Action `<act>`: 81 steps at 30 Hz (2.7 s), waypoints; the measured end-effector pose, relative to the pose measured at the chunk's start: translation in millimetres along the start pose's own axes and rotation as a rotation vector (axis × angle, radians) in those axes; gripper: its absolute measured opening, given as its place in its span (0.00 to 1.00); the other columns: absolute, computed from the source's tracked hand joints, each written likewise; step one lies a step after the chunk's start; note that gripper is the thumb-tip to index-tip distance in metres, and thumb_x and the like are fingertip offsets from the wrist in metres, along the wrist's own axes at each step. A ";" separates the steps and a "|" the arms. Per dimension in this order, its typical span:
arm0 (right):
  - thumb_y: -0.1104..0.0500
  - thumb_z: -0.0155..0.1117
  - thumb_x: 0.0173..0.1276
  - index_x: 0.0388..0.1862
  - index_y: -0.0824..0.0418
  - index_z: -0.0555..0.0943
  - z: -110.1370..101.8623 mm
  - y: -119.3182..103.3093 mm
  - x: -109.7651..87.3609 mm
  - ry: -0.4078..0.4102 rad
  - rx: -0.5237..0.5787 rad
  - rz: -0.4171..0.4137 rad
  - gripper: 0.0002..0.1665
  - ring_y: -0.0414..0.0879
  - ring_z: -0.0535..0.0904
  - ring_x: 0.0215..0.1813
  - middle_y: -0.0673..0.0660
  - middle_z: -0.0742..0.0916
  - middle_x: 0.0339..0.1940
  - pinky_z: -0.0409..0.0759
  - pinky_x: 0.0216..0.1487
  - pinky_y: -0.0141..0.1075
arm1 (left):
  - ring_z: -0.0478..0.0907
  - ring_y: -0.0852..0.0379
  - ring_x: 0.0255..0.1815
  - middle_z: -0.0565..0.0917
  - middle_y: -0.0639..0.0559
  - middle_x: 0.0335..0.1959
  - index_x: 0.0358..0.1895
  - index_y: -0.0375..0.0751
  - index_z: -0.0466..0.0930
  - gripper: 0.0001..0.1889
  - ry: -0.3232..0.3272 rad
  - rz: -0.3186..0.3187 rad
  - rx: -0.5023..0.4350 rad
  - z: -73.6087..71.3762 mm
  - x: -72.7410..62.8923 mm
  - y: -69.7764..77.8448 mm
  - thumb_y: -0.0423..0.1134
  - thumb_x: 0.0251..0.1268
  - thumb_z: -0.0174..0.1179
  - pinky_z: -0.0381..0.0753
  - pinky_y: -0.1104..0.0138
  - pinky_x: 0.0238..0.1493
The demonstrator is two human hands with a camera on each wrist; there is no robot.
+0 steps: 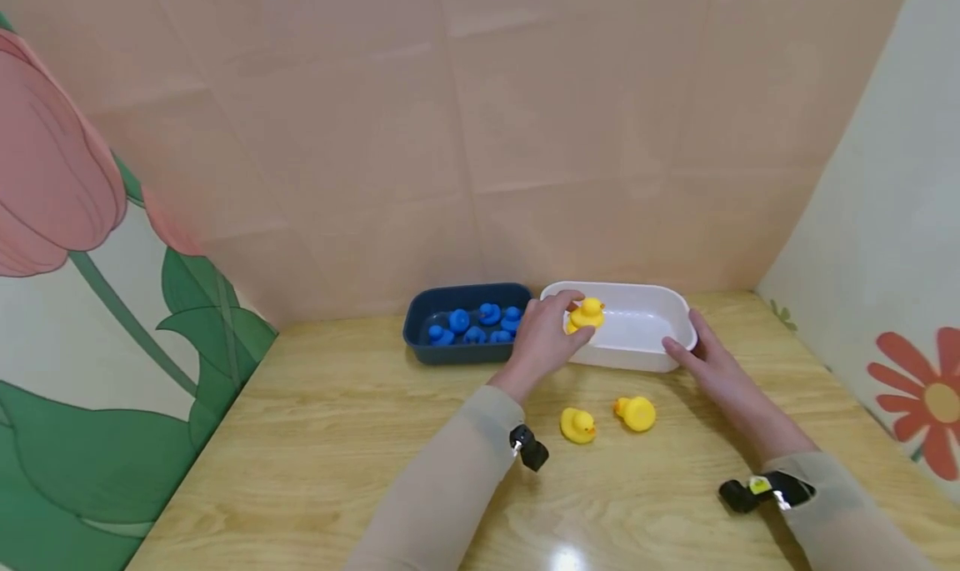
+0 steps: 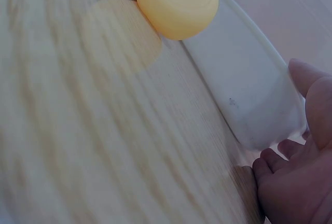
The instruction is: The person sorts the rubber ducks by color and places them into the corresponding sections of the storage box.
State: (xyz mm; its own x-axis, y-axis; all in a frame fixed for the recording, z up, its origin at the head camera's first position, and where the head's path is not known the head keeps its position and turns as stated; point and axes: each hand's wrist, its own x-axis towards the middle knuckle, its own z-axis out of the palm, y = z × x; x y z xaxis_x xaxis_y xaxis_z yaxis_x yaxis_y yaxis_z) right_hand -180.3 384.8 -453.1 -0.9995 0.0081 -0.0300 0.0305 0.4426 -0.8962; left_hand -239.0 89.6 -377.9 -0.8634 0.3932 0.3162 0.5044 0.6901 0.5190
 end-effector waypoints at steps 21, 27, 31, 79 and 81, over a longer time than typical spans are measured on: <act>0.32 0.51 0.88 0.90 0.47 0.21 -4.9 -1.3 -4.2 -0.002 0.008 0.034 0.60 0.76 0.31 0.88 0.67 0.33 0.91 0.37 0.81 0.76 | 0.78 0.55 0.65 0.89 0.61 0.62 0.76 0.57 0.80 0.28 -0.029 -0.032 0.011 16.7 13.1 9.5 0.53 0.77 0.72 0.77 0.62 0.66; 0.31 0.51 0.87 0.90 0.47 0.21 -5.0 -1.1 -3.5 0.003 0.013 0.029 0.60 0.76 0.32 0.89 0.68 0.34 0.91 0.37 0.81 0.76 | 0.77 0.53 0.70 0.86 0.60 0.68 0.78 0.57 0.78 0.30 -0.024 -0.022 -0.002 16.9 13.3 9.9 0.54 0.78 0.72 0.76 0.56 0.72; 0.31 0.51 0.87 0.91 0.48 0.22 -5.3 -0.7 -1.9 0.009 0.008 0.022 0.61 0.76 0.33 0.89 0.68 0.35 0.91 0.37 0.82 0.74 | 0.75 0.53 0.73 0.84 0.61 0.71 0.79 0.58 0.77 0.30 -0.024 -0.030 0.009 15.7 13.6 9.9 0.55 0.79 0.70 0.74 0.56 0.74; 0.31 0.50 0.87 0.90 0.46 0.21 -14.3 -2.5 -2.7 -0.004 -0.003 0.026 0.60 0.76 0.32 0.89 0.66 0.34 0.91 0.37 0.82 0.74 | 0.76 0.51 0.71 0.82 0.63 0.71 0.79 0.60 0.77 0.30 -0.130 -0.067 -0.306 -4.9 -79.5 -23.0 0.53 0.79 0.71 0.79 0.55 0.71; 0.31 0.50 0.88 0.90 0.46 0.21 -14.7 -1.9 -3.3 -0.003 0.009 0.024 0.60 0.75 0.32 0.89 0.66 0.34 0.91 0.36 0.82 0.73 | 0.76 0.50 0.71 0.81 0.63 0.72 0.80 0.61 0.76 0.31 -0.163 -0.060 -0.331 -3.2 -82.2 -25.9 0.54 0.78 0.71 0.79 0.54 0.70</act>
State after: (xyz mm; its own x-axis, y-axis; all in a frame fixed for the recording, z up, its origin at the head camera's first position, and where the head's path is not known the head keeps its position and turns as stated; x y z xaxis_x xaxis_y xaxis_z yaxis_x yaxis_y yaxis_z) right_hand -177.1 397.1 -444.8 -0.9985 0.0161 -0.0524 0.0542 0.4347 -0.8990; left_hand -181.0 37.4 -414.8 -0.8690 0.4681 0.1605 0.4069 0.4913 0.7701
